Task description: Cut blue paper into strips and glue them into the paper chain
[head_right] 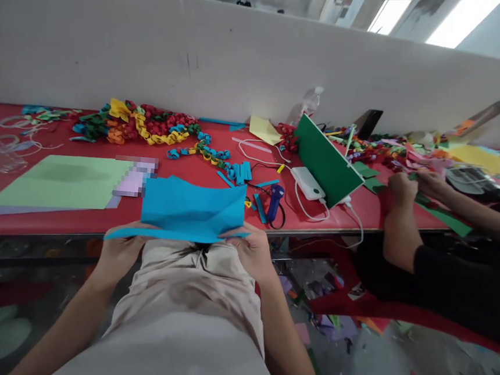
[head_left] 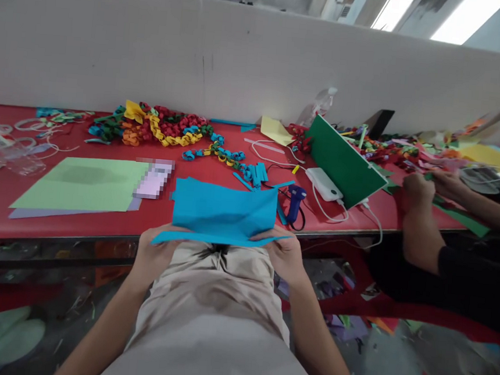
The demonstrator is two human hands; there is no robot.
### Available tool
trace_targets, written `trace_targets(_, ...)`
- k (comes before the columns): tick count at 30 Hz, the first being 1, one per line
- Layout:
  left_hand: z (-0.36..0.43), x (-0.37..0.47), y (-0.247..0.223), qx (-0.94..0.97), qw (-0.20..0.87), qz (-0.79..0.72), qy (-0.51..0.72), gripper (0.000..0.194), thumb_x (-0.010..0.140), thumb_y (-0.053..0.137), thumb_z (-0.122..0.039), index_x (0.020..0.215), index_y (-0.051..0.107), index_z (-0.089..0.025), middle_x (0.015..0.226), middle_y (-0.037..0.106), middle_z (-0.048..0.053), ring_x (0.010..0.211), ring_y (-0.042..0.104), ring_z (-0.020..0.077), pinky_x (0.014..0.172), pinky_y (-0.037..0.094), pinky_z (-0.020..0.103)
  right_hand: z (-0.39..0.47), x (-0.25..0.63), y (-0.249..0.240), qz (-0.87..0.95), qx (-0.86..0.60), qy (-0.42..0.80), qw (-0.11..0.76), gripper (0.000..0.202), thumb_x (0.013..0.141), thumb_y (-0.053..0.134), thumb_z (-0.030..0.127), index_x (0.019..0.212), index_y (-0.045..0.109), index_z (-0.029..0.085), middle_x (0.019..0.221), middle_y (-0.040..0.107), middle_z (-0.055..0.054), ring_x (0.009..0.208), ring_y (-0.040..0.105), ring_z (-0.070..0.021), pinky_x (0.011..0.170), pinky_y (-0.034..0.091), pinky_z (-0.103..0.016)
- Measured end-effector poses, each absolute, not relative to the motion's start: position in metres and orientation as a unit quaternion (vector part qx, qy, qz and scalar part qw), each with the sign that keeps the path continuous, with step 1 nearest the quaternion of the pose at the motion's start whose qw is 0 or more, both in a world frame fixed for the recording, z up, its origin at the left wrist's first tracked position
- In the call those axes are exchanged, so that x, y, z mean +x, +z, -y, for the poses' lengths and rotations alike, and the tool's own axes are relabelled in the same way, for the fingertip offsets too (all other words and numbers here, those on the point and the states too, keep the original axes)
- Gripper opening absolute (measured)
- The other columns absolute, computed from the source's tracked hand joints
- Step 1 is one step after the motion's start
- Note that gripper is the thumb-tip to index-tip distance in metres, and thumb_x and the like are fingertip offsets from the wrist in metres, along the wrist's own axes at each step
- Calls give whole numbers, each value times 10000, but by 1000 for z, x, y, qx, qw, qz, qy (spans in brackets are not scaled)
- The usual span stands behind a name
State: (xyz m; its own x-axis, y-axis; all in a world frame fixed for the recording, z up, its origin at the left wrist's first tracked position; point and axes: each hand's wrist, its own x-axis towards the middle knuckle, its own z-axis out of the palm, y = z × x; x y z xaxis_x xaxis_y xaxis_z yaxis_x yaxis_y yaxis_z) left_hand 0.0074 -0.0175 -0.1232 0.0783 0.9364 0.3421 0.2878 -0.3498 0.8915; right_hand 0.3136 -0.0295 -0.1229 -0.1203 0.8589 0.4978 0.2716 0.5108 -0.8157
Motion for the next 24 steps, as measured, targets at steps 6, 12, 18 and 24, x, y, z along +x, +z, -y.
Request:
trace_targets(6, 14, 12, -122, 602, 359, -510, 499, 508, 877, 707, -561, 1221, 726, -187, 1026, 777, 96, 894, 745, 248, 721, 626, 322, 30, 307, -132, 705, -413, 314, 483, 137, 940, 685, 316, 951, 799, 239, 976, 772, -42, 869, 708, -184, 824, 559, -298)
trace_targets(12, 5, 33, -112, 586, 197, -602, 505, 683, 827, 774, -526, 1420, 588, -243, 1449, 602, 112, 1315, 597, 301, 1046, 546, 378, 24, 294, -143, 527, -437, 443, 579, 277, 889, 737, 476, 920, 634, 221, 825, 651, 1, 720, 571, -128, 672, 495, -244)
trace_targets(18, -4, 28, -120, 554, 272, -656, 434, 719, 728, 835, -561, 1339, 634, -239, 998, 744, 50, 825, 705, 217, 643, 565, 272, 10, 289, -138, 482, -437, 509, 564, 608, 852, 793, 445, 1330, 444, 304, 1009, 667, -26, 789, 600, -155, 696, 539, -286)
trace_targets(24, -11, 27, -120, 561, 293, -664, 399, 668, 691, 838, -617, 1201, 691, -212, 905, 724, 33, 741, 663, 199, 588, 534, 265, -15, 287, -136, 517, -493, 465, 523, 619, 896, 747, 463, 1437, 506, 284, 1294, 647, -96, 1002, 649, -206, 752, 578, -308)
